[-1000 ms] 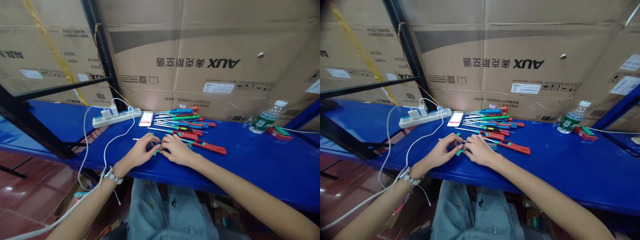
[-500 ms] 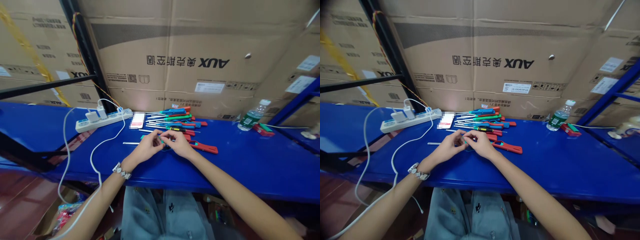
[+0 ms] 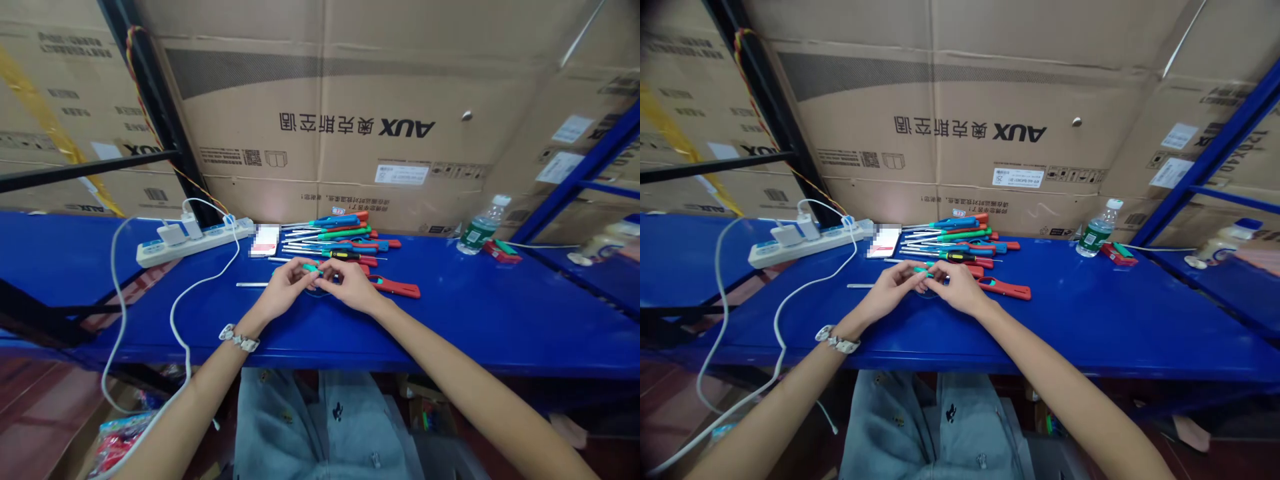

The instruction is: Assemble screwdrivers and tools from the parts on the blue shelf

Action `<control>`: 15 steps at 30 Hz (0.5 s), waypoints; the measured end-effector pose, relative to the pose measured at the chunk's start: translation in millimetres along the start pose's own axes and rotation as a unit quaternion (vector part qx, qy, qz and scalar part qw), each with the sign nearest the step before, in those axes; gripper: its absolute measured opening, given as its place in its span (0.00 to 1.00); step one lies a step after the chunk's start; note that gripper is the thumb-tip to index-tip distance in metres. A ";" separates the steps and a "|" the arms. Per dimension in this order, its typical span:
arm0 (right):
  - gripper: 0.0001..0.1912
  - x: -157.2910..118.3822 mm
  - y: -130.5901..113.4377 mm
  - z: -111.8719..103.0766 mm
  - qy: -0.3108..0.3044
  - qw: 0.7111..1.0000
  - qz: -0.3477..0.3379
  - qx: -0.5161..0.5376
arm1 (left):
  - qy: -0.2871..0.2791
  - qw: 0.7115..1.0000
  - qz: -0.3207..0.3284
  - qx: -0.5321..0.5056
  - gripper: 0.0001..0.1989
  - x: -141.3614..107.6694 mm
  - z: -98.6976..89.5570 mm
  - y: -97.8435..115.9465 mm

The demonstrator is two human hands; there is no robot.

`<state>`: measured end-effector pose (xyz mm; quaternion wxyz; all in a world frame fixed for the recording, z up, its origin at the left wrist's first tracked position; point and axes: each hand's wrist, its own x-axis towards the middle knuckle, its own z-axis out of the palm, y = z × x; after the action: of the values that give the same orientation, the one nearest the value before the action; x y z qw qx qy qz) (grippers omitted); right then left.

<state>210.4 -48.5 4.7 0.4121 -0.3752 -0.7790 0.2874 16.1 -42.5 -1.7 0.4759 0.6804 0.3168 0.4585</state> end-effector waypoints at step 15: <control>0.05 -6.5 1.0 -13.6 -0.051 0.994 -0.021 -0.094 | -0.060 0.921 0.201 0.328 0.11 -3.9 -18.1 2.6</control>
<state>225.0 -51.4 7.9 0.3409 -0.3809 -0.8302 0.2223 -2.2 -40.3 1.8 0.1421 0.8742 0.2768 0.3729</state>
